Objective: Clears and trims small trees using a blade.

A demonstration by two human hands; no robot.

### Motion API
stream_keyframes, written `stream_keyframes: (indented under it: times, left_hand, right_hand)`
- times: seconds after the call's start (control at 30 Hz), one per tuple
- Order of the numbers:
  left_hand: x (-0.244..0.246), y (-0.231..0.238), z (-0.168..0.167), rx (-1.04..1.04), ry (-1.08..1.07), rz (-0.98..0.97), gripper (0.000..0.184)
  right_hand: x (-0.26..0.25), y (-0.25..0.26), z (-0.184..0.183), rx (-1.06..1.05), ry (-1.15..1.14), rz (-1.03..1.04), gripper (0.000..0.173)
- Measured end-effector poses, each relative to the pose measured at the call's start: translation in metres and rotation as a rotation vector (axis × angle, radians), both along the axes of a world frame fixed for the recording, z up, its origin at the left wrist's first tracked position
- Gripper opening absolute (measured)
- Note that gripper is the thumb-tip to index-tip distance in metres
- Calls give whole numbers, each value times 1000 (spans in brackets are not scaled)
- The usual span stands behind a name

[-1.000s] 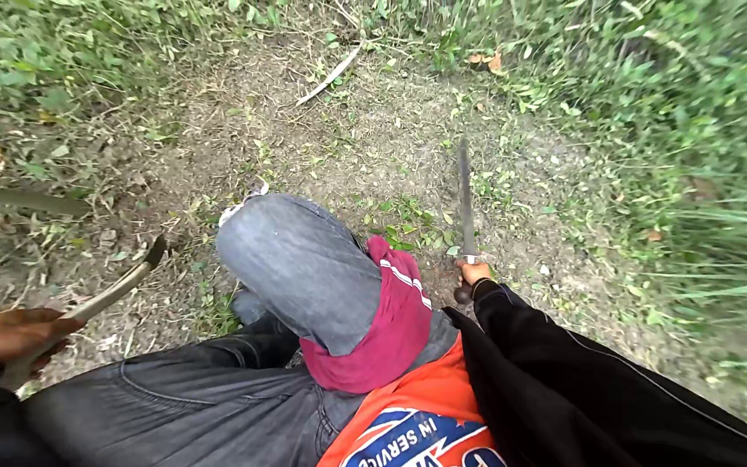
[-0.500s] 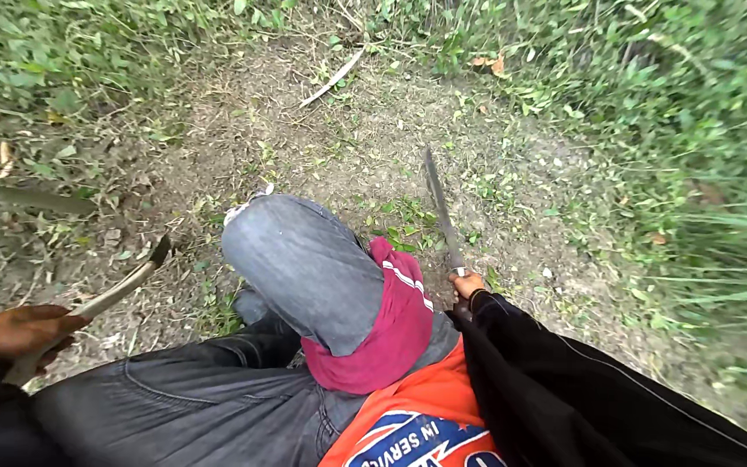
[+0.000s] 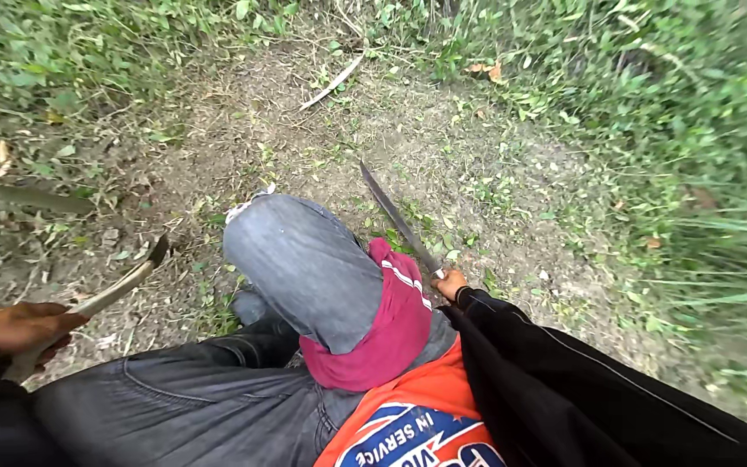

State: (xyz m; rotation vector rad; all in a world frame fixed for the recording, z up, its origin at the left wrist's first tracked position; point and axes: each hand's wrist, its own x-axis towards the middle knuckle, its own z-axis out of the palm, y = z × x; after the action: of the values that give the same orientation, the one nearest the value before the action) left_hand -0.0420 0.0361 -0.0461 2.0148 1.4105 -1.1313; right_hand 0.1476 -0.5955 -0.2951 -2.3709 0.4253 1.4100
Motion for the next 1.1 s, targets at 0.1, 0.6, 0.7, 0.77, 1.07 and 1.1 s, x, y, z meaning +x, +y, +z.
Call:
stream_keyframes:
  times: [0.1,0.6,0.7,0.77,1.07,1.1]
  left_hand:
    - [-2,3,0,-12,-5,7,31]
    - [31,-44,33,48,-38,192,30]
    - [24,-31,23,39,-29,168,31]
    - [7,-9,6,38,-51,124,32]
    - [-26,22,-14,-11,-60,150,36]
    - [-25,20,-13,-8,-62,156,36]
  right_hand:
    - [-8,-1,9,8,-72,-142,41]
    - [95,61,-11,77,-54,-358,39]
    - [83,47,-16,45,-51,-164,43]
    - [78,40,-19,39,-85,-138,43]
    - [129,89,-11,318,-370,-1101,26]
    - [140,99,-14,384,-380,-1201,22]
